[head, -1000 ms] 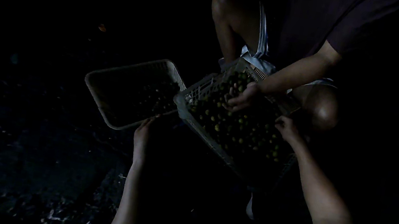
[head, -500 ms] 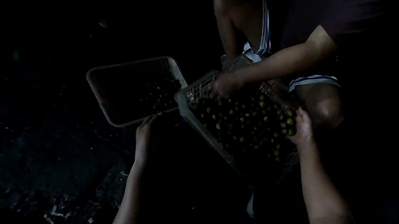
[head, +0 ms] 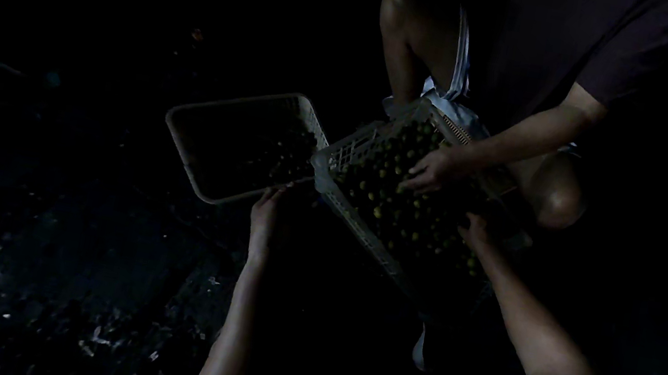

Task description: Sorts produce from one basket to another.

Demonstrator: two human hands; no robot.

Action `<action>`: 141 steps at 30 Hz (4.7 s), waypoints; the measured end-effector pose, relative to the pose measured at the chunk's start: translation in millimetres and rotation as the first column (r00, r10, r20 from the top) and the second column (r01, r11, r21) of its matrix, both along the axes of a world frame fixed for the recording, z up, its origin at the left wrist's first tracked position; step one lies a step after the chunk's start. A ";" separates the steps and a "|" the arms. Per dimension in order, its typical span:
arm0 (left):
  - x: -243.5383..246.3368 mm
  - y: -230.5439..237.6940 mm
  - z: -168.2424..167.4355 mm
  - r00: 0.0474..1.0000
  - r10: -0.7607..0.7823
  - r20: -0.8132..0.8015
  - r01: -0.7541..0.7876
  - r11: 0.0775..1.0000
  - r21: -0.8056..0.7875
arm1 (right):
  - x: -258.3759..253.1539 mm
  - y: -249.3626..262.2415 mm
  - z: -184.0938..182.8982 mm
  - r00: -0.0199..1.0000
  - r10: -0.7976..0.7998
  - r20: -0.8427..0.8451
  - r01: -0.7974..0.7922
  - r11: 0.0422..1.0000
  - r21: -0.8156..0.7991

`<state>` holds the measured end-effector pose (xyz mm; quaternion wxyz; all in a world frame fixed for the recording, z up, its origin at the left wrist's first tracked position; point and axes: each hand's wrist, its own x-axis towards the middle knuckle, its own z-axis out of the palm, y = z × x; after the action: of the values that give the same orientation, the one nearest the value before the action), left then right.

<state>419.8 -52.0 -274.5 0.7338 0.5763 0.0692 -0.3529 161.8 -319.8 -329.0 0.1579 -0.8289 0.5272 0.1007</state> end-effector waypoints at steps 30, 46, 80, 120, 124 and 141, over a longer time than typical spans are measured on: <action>23.1 26.9 -12.6 0.942 0.333 -0.032 -0.334 0.938 -0.086 | 246.2 186.6 26.2 0.530 -0.832 0.164 -0.196 0.067 0.978; 14.5 11.3 -4.2 0.935 0.340 -0.104 -0.345 0.938 -0.037 | 226.0 83.5 7.5 0.869 0.368 0.333 -0.431 0.892 0.139; 11.2 9.8 9.1 0.976 0.148 -0.162 -0.158 0.986 -0.053 | 115.4 93.7 68.4 0.492 -0.011 0.871 -0.633 0.682 0.366; 8.4 3.2 5.6 0.984 0.140 -0.110 -0.144 0.989 -0.032 | 123.9 104.8 4.7 0.910 0.412 0.054 -0.415 0.901 0.128; 8.7 5.6 3.9 0.983 0.148 -0.108 -0.154 0.987 -0.047 | 131.6 105.4 8.9 0.801 0.598 -0.006 -0.589 0.791 0.167; 10.1 6.2 5.1 0.978 0.146 -0.147 -0.161 0.982 -0.095 | 67.1 116.0 77.7 0.481 -0.745 0.463 -0.555 0.150 0.818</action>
<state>429.9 -45.8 -269.4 0.7818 0.5033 0.1456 -0.3379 228.9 -203.8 -251.3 0.8989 -0.3752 0.2240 -0.0318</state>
